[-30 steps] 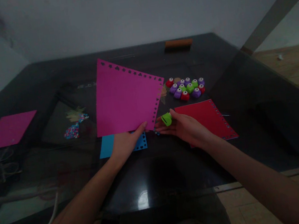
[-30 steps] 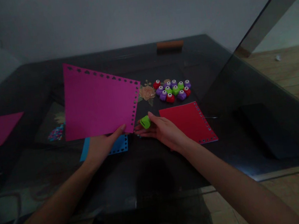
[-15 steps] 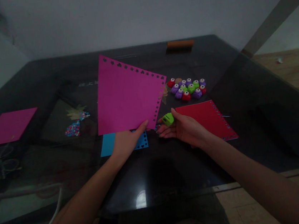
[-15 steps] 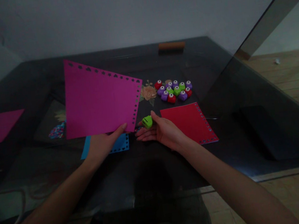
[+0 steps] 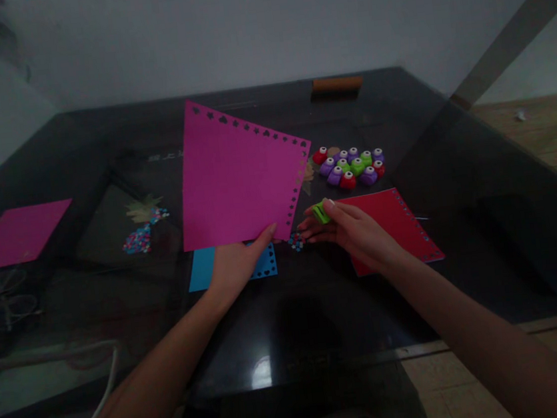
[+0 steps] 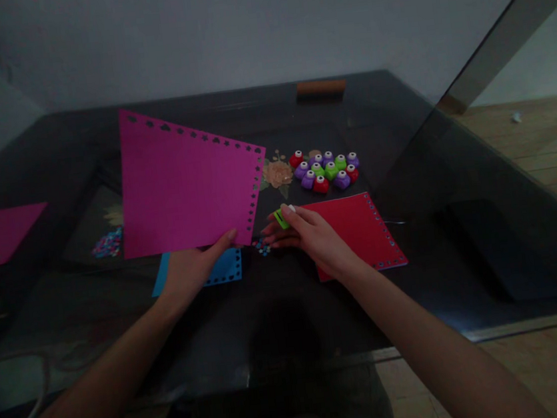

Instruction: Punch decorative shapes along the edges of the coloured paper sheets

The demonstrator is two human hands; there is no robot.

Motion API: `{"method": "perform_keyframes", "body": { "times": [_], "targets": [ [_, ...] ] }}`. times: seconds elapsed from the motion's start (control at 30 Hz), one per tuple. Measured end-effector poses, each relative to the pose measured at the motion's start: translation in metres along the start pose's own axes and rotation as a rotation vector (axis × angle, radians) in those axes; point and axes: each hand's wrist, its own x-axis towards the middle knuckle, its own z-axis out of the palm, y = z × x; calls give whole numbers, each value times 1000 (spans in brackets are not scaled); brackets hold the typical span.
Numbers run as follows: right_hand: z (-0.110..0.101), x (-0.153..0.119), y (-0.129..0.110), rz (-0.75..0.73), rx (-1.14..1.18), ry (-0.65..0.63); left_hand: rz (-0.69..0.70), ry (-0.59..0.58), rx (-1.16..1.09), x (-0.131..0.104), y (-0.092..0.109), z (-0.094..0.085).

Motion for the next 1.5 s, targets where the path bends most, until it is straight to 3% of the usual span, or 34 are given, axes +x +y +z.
{"method": "perform_keyframes", "body": {
  "times": [0.13,0.43,0.77,0.87,1.0,1.23,1.37,1.5],
  "targets": [
    [-2,0,-1,7,58,-13,-54,56,-26,0,0,1],
    [-2,-1,-4,298,245,-86,-47,31,-19,1,-2,2],
    [-1,-4,-6,335,267,-175,-55,21,-43,2,-3,4],
    [-1,-5,-6,294,221,-182,-65,28,-36,2,-5,4],
    [1,-7,-2,119,27,-125,-102,45,-31,2,-6,5],
    [0,-2,3,-65,-219,-87,-71,-6,-31,2,-6,3],
    [-2,1,5,-111,-228,-42,-89,-80,-127,4,-4,3],
    [-3,2,7,-143,-149,-16,-193,-115,-326,7,-3,5]
  ]
}}
